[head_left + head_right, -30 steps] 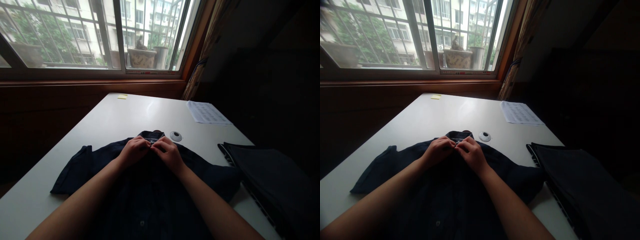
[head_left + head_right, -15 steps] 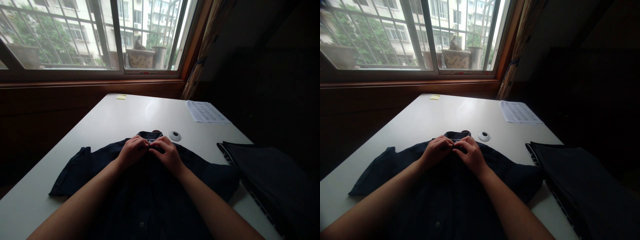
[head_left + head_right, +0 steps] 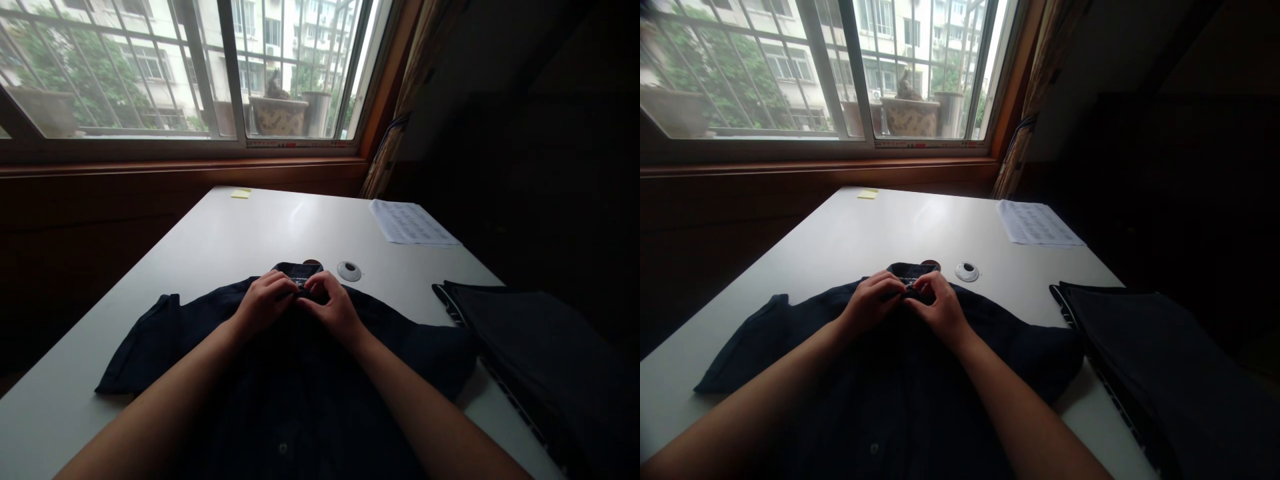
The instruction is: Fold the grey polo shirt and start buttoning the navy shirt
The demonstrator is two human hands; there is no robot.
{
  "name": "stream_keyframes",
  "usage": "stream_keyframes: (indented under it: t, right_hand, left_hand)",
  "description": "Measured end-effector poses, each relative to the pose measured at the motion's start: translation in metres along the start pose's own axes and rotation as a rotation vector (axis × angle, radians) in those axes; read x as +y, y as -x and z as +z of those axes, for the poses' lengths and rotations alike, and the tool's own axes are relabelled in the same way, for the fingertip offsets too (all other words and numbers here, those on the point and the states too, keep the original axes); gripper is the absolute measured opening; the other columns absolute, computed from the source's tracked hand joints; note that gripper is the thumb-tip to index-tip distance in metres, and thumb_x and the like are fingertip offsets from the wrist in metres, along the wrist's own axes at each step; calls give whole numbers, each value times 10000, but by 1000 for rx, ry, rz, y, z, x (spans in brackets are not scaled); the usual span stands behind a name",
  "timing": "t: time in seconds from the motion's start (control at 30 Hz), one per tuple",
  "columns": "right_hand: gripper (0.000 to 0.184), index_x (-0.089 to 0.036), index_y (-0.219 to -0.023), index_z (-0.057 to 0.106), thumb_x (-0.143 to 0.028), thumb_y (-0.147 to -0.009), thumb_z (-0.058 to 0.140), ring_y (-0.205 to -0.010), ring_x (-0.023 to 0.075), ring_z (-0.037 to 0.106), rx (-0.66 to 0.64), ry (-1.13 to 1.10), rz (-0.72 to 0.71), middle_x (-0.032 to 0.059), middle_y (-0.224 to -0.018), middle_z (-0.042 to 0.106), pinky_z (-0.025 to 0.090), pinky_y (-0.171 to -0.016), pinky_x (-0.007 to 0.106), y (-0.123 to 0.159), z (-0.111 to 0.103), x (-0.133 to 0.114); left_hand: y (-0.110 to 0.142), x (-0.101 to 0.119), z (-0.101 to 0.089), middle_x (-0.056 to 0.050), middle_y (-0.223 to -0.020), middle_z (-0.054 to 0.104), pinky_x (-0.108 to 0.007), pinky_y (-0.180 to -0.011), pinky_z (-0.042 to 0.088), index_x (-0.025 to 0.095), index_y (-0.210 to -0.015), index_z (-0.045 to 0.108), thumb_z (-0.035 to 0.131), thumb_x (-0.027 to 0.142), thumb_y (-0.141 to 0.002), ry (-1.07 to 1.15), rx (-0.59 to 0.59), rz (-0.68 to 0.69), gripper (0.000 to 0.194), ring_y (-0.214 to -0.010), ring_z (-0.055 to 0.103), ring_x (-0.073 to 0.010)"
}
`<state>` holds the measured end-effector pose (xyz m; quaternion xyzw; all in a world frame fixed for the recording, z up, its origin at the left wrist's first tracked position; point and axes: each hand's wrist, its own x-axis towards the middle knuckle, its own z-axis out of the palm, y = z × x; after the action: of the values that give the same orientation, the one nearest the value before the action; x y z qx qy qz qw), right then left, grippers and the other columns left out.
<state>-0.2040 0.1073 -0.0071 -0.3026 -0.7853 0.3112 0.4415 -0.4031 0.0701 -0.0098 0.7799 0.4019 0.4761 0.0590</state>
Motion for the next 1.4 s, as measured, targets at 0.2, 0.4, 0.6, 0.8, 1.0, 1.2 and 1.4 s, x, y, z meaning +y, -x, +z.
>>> stream_keyframes:
  t: [0.2,0.4,0.6,0.8,1.0,1.2,1.4]
  right_hand:
    - [163,-232,-919,612,-253,-830,747,-920,210,600,-1,10,-120,40,-962,604,527,-850,377,-2,-7,-3]
    - [148,-269,-1020,684,-242,-877,709,-971,223,619,-30,126,-251,54,-1008,640,541,-885,410,-3,-14,-4]
    - [136,-259,-1034,709,-243,-901,688,-902,216,646,-30,251,-369,60,-981,700,557,-844,396,-2,-17,-6]
    - [137,-250,-1054,706,-242,-928,652,-927,216,677,-25,249,-368,65,-998,723,573,-874,394,-3,-15,-9]
    - [142,-245,-1062,697,-237,-928,649,-962,218,684,-37,203,-316,71,-1013,712,579,-893,390,-3,-11,-3]
    - [122,-238,-1025,680,-209,-915,637,-943,223,680,-62,222,-312,71,-979,700,586,-857,388,-3,-9,-1]
    - [134,-232,-1015,676,-183,-892,653,-968,226,673,-103,242,-306,74,-990,699,569,-892,387,-2,-6,4]
  left_hand:
    - [1,0,-1,-48,-880,706,-314,-767,546,206,-854,647,654,154,-878,93,23,-54,57,-816,665,-175]
    - [1,0,-2,-70,-881,730,-308,-733,570,195,-795,645,673,191,-871,113,43,-70,81,-803,698,-177]
    - [2,1,-1,-64,-868,755,-309,-737,590,184,-769,657,720,225,-837,172,74,-178,101,-778,723,-183]
    - [3,2,-1,-80,-899,762,-328,-793,597,160,-847,698,748,294,-832,405,40,-352,144,-837,730,-208]
    - [1,-4,-3,-74,-911,774,-339,-805,593,157,-854,717,791,372,-783,538,-58,-541,238,-849,732,-224]
    - [-1,-10,-7,-84,-920,771,-341,-775,582,159,-869,733,802,405,-759,590,-156,-613,279,-827,717,-223]
    - [-2,-16,-10,-67,-926,712,-310,-778,570,160,-881,735,781,362,-787,589,-242,-609,228,-842,694,-200]
